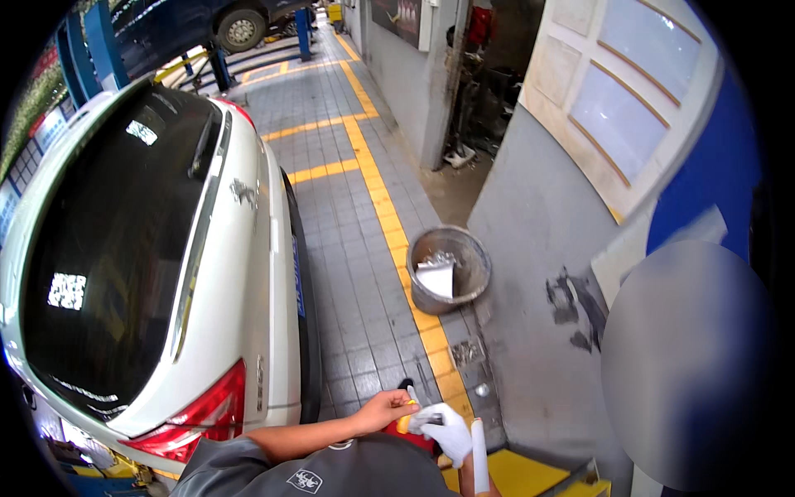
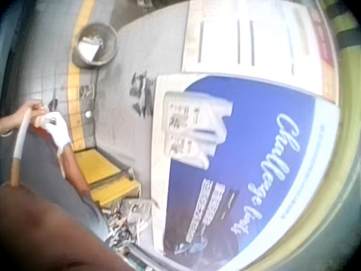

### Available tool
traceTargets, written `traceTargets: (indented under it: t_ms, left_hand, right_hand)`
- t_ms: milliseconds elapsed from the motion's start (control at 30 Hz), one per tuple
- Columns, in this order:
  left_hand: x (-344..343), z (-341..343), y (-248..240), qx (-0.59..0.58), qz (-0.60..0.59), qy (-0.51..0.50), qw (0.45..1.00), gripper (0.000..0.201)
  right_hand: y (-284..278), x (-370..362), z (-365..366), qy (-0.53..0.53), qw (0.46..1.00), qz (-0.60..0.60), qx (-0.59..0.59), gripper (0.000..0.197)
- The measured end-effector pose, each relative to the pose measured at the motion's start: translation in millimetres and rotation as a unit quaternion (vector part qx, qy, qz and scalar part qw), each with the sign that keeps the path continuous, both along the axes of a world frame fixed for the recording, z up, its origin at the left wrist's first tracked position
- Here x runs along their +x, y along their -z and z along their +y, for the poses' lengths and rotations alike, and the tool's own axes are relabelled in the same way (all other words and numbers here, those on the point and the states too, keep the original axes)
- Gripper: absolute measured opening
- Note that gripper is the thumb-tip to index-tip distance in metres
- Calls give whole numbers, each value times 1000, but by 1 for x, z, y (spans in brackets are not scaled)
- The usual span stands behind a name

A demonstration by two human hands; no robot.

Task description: The person walks through a garage, puts on gloves, and retrieves a wrench from a tool cart. They then proceed to work on the engine of a white car with the hood open, using the wrench to tighten or loosen components within the engine bay.

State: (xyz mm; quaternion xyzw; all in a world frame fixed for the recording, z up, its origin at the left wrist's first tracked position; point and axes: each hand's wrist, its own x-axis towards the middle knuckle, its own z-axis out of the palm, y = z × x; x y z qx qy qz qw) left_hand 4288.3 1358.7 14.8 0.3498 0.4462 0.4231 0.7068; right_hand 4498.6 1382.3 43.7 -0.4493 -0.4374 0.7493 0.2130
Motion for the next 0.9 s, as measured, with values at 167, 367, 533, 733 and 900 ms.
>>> traceTargets:
  t_ms: [167, 367, 533, 733, 900]
  left_hand:
    - [-72, 99, -35, -67, 124, -103, 985, 22]
    - [-143, 208, -27, -120, 47, -242, 962, 23]
    - [-229, 327, 3, -12, 172, -232, 957, 29]
    - [-294, 483, -30, 25, 295, -126, 947, 35]
    - [-344, 626, -25, 45, 328, -70, 941, 36]
  right_hand:
    - [-20, -103, 165, -294, 938, -108, 149, 32]
    - [-18, -211, 311, -471, 828, -198, 230, 36]
    - [-27, -285, 428, -424, 893, -146, 36, 30]
    - [24, -344, 565, -375, 919, -110, 48, 34]
    - [36, -389, 686, -364, 928, -74, 1, 33]
